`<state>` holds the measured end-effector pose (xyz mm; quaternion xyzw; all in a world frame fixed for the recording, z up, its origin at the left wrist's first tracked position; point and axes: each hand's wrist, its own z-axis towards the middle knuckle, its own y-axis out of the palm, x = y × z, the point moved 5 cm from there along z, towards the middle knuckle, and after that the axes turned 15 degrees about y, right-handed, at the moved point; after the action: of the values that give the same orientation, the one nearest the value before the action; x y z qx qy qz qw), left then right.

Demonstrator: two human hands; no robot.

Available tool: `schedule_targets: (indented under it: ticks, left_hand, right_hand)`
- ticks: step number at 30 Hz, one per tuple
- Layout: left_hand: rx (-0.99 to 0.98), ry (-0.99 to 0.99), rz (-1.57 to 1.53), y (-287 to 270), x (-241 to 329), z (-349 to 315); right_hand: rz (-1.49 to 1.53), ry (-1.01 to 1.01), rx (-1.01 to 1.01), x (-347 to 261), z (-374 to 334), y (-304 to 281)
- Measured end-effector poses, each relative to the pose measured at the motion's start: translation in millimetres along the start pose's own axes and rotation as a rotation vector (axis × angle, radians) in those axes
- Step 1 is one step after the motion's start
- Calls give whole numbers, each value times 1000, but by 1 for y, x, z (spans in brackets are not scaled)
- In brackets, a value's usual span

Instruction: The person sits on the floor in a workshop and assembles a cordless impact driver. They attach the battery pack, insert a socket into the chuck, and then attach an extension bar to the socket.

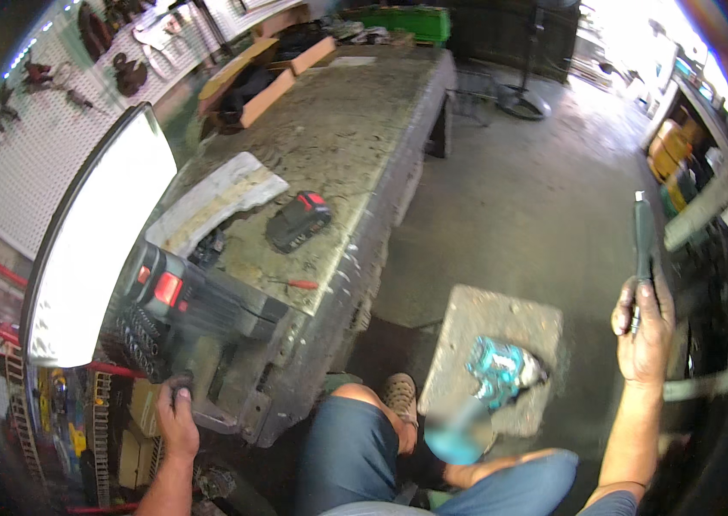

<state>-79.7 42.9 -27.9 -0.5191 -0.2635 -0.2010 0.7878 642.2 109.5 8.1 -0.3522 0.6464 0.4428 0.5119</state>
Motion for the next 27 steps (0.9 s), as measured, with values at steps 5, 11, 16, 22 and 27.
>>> schedule_targets:
  ticks: [5,11,16,22,27]
  left_hand:
    - [-45,70,150,-4,3,-9]
    - [-113,6,230,1,-10,-22]
    - [22,-253,-310,20,-33,-30]
    - [-86,-16,240,-3,22,2]
    - [-153,-77,211,-17,34,18]
  right_hand:
    - [183,158,-285,-11,90,98]
    - [16,719,-568,-11,96,226]
    - [-650,730,-660,-18,111,302]
    - [-1273,330,-524,3,176,380]
    - [-1358,55,-610,85,234,458]
